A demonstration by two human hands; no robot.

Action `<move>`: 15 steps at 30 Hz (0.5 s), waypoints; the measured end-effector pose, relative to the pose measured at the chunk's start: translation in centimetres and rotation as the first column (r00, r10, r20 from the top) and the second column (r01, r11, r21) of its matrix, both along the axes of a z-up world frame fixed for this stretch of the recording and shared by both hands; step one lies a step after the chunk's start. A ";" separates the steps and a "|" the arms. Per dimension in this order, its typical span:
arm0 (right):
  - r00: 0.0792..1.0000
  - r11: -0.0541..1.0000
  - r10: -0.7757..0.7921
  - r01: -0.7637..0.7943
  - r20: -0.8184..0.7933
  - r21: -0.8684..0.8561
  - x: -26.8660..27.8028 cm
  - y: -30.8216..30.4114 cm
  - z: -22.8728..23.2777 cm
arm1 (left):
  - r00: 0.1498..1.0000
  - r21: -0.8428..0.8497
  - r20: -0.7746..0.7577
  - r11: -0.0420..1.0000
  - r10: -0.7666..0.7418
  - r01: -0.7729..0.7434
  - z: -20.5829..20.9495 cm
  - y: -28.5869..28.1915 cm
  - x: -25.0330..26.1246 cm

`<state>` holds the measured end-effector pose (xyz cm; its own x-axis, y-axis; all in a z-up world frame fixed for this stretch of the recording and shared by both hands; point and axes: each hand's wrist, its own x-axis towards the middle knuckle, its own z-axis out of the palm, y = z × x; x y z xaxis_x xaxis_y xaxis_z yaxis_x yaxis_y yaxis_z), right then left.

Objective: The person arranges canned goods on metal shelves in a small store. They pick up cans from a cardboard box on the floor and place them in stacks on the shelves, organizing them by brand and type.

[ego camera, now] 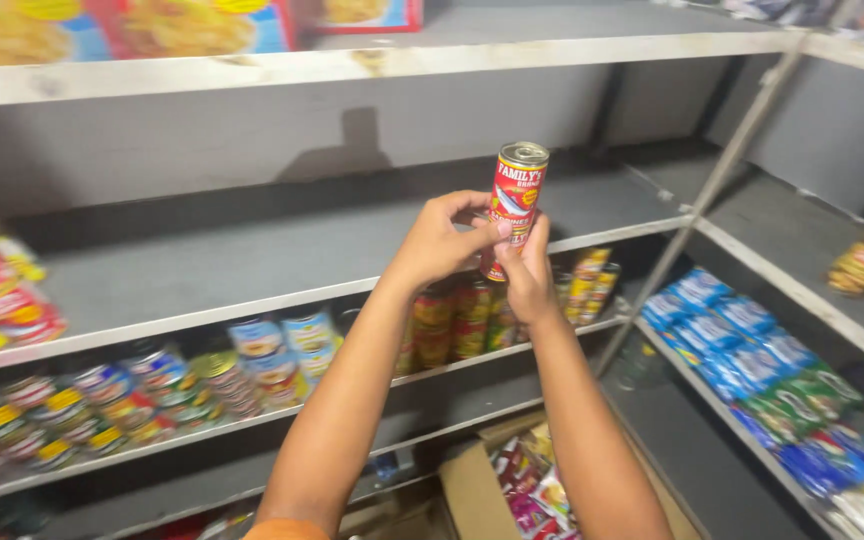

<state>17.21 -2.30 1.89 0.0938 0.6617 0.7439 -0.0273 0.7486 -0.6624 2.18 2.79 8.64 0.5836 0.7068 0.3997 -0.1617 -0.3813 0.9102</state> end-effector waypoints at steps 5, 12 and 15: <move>0.989 0.993 0.106 -0.101 0.106 -0.057 -8.2 5.9 -2.1 | 0.976 0.136 0.000 0.967 0.218 -0.216 -1.3 2.5 -10.3; 0.924 0.983 0.180 -0.154 0.338 -0.102 -21.3 7.9 1.2 | 0.880 0.255 0.024 0.848 0.475 -0.464 -2.8 4.4 -24.1; 0.886 0.991 0.105 -0.054 0.453 -0.122 -25.7 9.2 1.8 | 0.779 0.354 0.050 0.718 0.625 -0.599 -3.6 4.8 -28.7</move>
